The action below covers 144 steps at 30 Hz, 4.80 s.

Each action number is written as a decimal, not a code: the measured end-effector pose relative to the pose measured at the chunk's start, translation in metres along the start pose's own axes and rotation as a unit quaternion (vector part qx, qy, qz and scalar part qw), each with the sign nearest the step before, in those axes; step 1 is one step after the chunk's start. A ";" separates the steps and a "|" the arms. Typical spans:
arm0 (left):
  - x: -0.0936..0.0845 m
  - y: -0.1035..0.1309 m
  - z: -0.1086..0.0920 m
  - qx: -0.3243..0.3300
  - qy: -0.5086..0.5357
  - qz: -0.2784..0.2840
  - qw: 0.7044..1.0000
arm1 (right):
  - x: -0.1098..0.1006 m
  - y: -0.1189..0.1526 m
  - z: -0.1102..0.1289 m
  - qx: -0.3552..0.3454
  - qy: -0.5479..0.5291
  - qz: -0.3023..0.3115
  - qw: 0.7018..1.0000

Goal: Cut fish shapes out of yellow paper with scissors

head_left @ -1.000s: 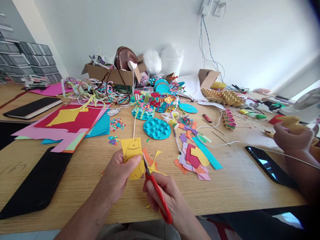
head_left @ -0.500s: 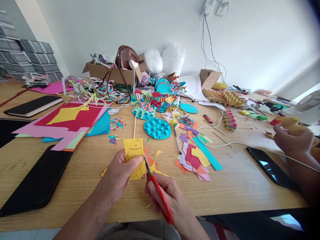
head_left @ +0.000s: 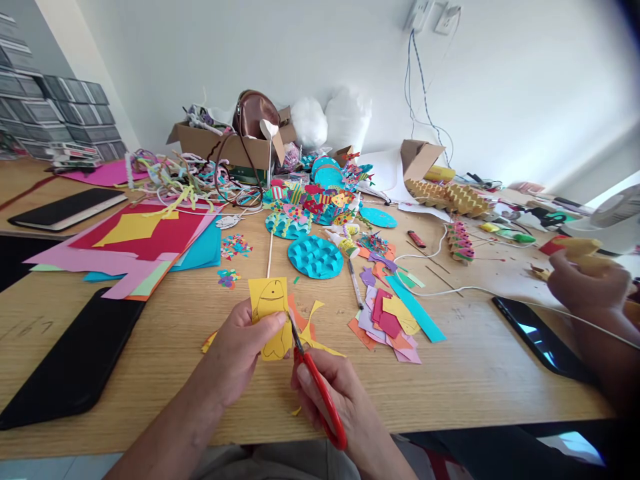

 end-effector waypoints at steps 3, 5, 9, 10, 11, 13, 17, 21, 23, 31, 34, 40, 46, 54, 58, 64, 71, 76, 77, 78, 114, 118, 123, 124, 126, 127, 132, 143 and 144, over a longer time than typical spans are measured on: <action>-0.001 -0.001 0.001 -0.001 0.000 0.007 1.000 | -0.001 0.000 -0.001 -0.004 0.007 0.000 1.000; -0.001 -0.001 0.001 -0.001 -0.001 0.006 1.000 | -0.002 0.000 -0.001 -0.005 0.013 -0.002 1.000; -0.001 0.000 0.001 -0.007 -0.003 0.004 1.000 | -0.003 0.000 0.000 -0.011 0.039 -0.008 0.999; -0.001 0.001 0.001 -0.009 -0.003 -0.001 1.000 | -0.003 0.001 0.000 -0.015 0.046 -0.008 0.999; -0.001 0.001 0.001 -0.013 -0.004 -0.007 1.000 | -0.003 0.001 0.000 -0.016 0.049 -0.007 0.999; -0.001 0.002 0.001 -0.018 -0.005 -0.019 1.000 | -0.003 0.002 0.002 -0.013 0.051 -0.006 0.999; 0.000 0.001 0.002 -0.015 -0.006 -0.001 1.000 | -0.001 0.001 0.005 -0.009 0.040 -0.010 0.999; 0.000 0.002 0.002 -0.016 -0.010 -0.003 1.000 | 0.000 0.002 0.006 -0.014 0.023 -0.011 1.000; 0.000 0.003 0.001 -0.018 -0.011 -0.003 1.000 | -0.001 0.002 0.007 -0.007 0.020 -0.007 1.000; 0.000 0.003 0.001 -0.018 -0.018 0.002 1.000 | -0.002 0.002 0.006 0.002 0.021 -0.005 1.000; 0.000 0.003 0.001 -0.019 -0.020 0.000 1.000 | -0.002 0.002 0.004 0.005 0.020 -0.003 1.000; 0.001 0.004 -0.001 -0.022 -0.029 -0.008 0.999 | -0.003 0.002 0.002 -0.005 0.025 -0.004 1.000; 0.000 0.005 -0.001 -0.022 -0.038 -0.001 0.999 | -0.004 0.002 0.002 -0.001 0.036 0.000 0.999; -0.006 0.002 0.005 -0.001 -0.021 0.012 1.000 | -0.007 0.003 -0.002 -0.012 0.049 0.007 0.999; -0.008 0.001 0.005 0.014 -0.015 -0.001 1.000 | -0.006 0.003 -0.004 -0.011 0.054 0.004 0.998; -0.007 0.002 0.002 0.012 -0.045 0.000 0.999 | -0.004 0.002 0.001 0.004 0.044 0.005 0.999; -0.009 0.002 0.004 -0.002 -0.048 0.005 0.999 | -0.004 0.004 0.002 0.003 0.043 0.011 0.999; -0.008 0.000 0.004 -0.003 -0.047 0.014 0.999 | -0.006 0.004 0.002 -0.007 0.063 0.012 0.998; -0.008 0.000 0.005 -0.003 -0.046 0.012 0.999 | -0.006 0.004 0.002 -0.010 0.063 0.011 0.998; -0.009 0.001 0.005 -0.003 -0.044 0.009 0.999 | -0.006 0.004 0.002 -0.012 0.064 0.011 0.998; -0.002 0.009 0.020 0.000 0.016 0.021 1.000 | -0.003 0.006 -0.006 -0.030 -0.007 -0.001 1.000; -0.001 0.009 0.019 -0.006 0.016 0.018 1.000 | -0.002 0.005 -0.009 -0.034 -0.016 -0.008 0.999; 0.000 0.008 0.021 -0.003 0.018 0.015 1.000 | -0.001 0.005 -0.010 -0.037 -0.016 -0.016 0.999; 0.001 0.008 0.022 -0.005 0.020 0.011 1.000 | -0.001 0.005 -0.010 -0.037 -0.013 -0.018 0.999; 0.001 0.008 0.023 -0.009 0.025 -0.003 1.000 | -0.002 0.005 -0.011 -0.038 -0.009 -0.020 0.999; 0.002 0.008 0.024 -0.010 0.028 -0.011 1.000 | -0.002 0.006 -0.011 -0.038 -0.008 -0.021 0.999; 0.002 0.009 0.028 -0.009 0.031 -0.023 0.999 | -0.003 0.006 -0.012 -0.034 -0.012 -0.020 0.999; 0.002 0.009 0.028 -0.012 0.016 -0.033 0.999 | -0.005 0.006 -0.012 -0.038 -0.001 -0.018 0.999; 0.002 0.009 0.028 -0.014 0.015 -0.035 0.999 | -0.004 0.006 -0.012 -0.037 -0.002 -0.018 0.999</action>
Point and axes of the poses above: each hand's wrist, its own y-axis away from the middle knuckle, its own x-axis out of the palm, z = x × y, the point moved 1 cm from there along -y, towards the middle knuckle, and after that the axes turned 7 degrees about -z, right-handed, at the moved point
